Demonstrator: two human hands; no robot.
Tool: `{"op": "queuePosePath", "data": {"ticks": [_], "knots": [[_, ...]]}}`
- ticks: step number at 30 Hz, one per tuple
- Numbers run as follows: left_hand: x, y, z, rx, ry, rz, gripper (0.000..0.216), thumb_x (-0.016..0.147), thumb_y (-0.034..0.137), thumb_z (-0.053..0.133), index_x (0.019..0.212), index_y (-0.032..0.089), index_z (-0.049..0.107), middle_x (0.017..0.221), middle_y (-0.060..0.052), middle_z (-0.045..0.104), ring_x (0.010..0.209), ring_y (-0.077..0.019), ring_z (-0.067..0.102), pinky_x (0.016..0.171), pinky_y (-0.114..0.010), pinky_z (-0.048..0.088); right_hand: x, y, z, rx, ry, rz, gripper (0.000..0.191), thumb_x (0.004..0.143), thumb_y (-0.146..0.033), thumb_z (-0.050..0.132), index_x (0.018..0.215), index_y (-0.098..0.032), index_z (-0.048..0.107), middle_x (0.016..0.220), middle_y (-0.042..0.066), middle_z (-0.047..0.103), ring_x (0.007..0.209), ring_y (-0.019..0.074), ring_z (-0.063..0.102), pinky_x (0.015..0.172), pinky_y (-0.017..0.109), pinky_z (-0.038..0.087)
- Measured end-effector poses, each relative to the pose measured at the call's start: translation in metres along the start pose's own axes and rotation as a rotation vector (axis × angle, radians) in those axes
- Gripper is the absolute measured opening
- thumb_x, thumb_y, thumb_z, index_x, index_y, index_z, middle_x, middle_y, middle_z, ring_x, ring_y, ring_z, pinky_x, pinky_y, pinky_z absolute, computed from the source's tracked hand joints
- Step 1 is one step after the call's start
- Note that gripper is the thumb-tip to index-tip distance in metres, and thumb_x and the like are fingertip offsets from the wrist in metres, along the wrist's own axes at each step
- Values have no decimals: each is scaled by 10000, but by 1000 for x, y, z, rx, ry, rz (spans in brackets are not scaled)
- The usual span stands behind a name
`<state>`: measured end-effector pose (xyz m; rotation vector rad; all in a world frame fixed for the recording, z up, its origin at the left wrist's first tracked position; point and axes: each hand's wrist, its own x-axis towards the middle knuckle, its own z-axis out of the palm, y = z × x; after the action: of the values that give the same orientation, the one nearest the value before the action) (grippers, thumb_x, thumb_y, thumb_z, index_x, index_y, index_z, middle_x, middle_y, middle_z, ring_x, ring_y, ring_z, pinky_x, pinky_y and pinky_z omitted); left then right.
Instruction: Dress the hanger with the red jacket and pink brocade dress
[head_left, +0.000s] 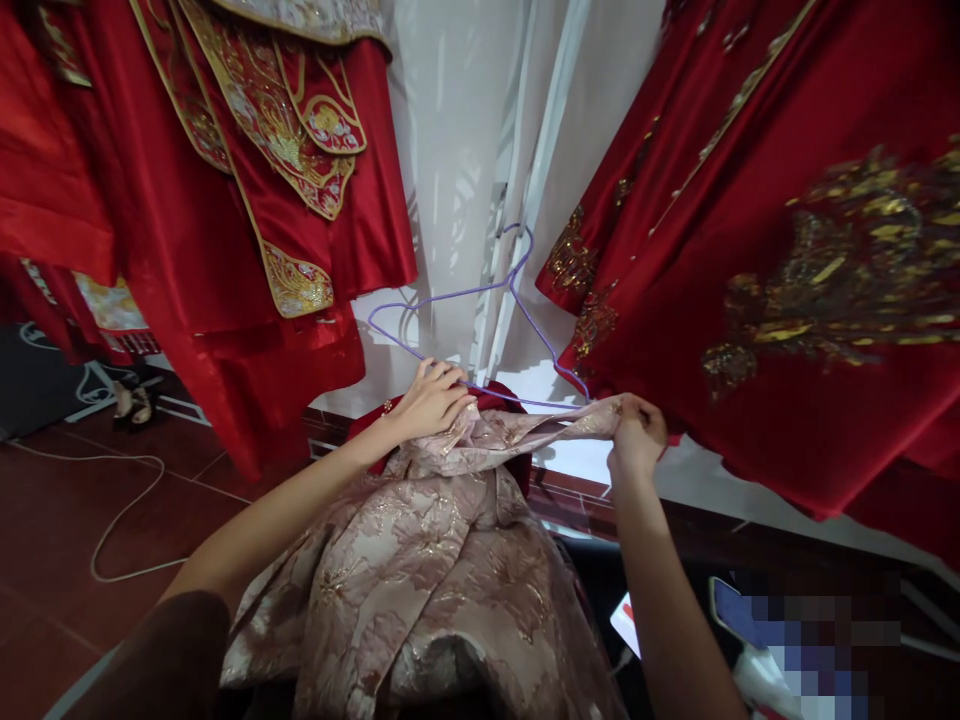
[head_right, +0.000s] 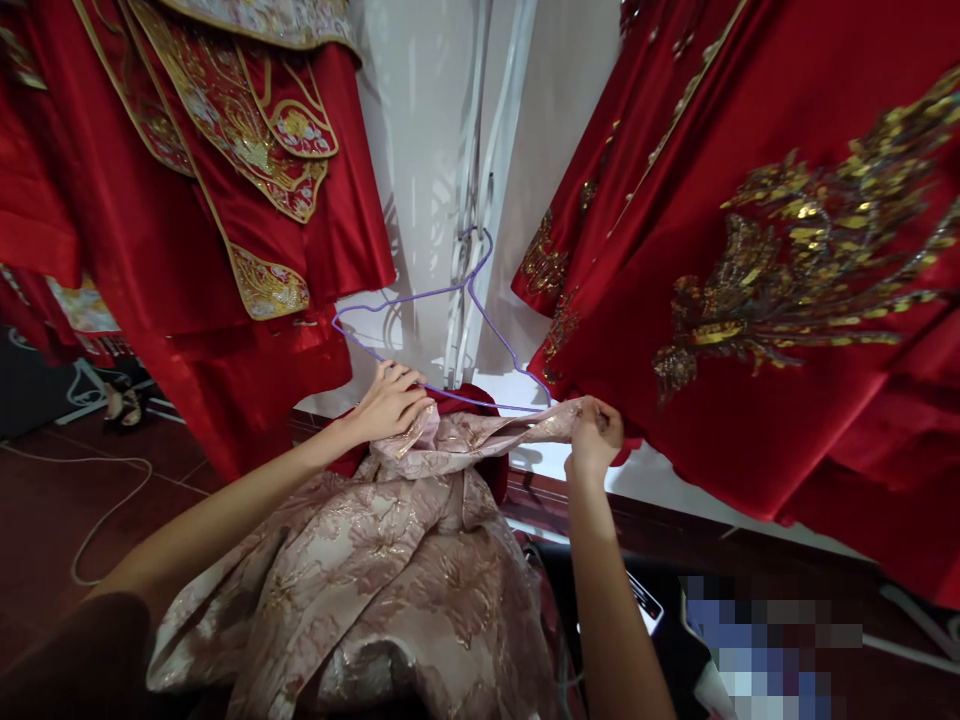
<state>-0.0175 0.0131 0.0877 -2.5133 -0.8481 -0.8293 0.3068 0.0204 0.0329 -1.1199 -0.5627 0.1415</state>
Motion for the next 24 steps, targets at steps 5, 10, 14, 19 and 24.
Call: {"op": "queuePosePath", "data": {"ticks": [5, 10, 14, 19, 24], "knots": [[-1, -2, -1, -10, 53, -12, 319, 929, 321, 359, 886, 184, 644, 1004, -59, 603, 939, -194, 464, 933, -431, 285, 4, 6, 1, 9, -7, -10, 208, 692, -343, 629, 806, -175, 585, 776, 17, 599, 760, 155, 591, 790, 320, 476], [-3, -2, 1, 20, 126, -20, 289, 921, 313, 380, 882, 185, 636, 977, -53, 613, 927, -191, 471, 952, -435, 275, 4, 11, -2, -59, 14, 3, 212, 694, -345, 611, 801, -165, 577, 744, 18, 583, 744, 165, 580, 759, 333, 479], [-4, -1, 3, 42, 140, -4, 271, 915, 301, 395, 879, 182, 635, 994, -56, 611, 942, -191, 469, 954, -427, 277, 3, 15, -3, -51, 23, 23, 225, 691, -367, 609, 800, -173, 574, 745, 26, 587, 724, 175, 574, 754, 361, 480], [-2, -6, 5, 75, 96, 11, 295, 920, 293, 375, 868, 178, 642, 968, -67, 604, 907, -192, 472, 942, -442, 274, 3, 11, 3, 21, -9, -10, 215, 705, -380, 593, 816, -200, 555, 804, 32, 601, 778, 183, 589, 792, 364, 475], [0, -6, 1, 67, 40, 23, 318, 925, 300, 363, 838, 179, 644, 967, -63, 599, 914, -192, 464, 935, -436, 275, 5, -10, 17, -2, -93, -97, 228, 706, -381, 595, 833, -193, 576, 812, 30, 602, 790, 184, 588, 795, 356, 465]]}}
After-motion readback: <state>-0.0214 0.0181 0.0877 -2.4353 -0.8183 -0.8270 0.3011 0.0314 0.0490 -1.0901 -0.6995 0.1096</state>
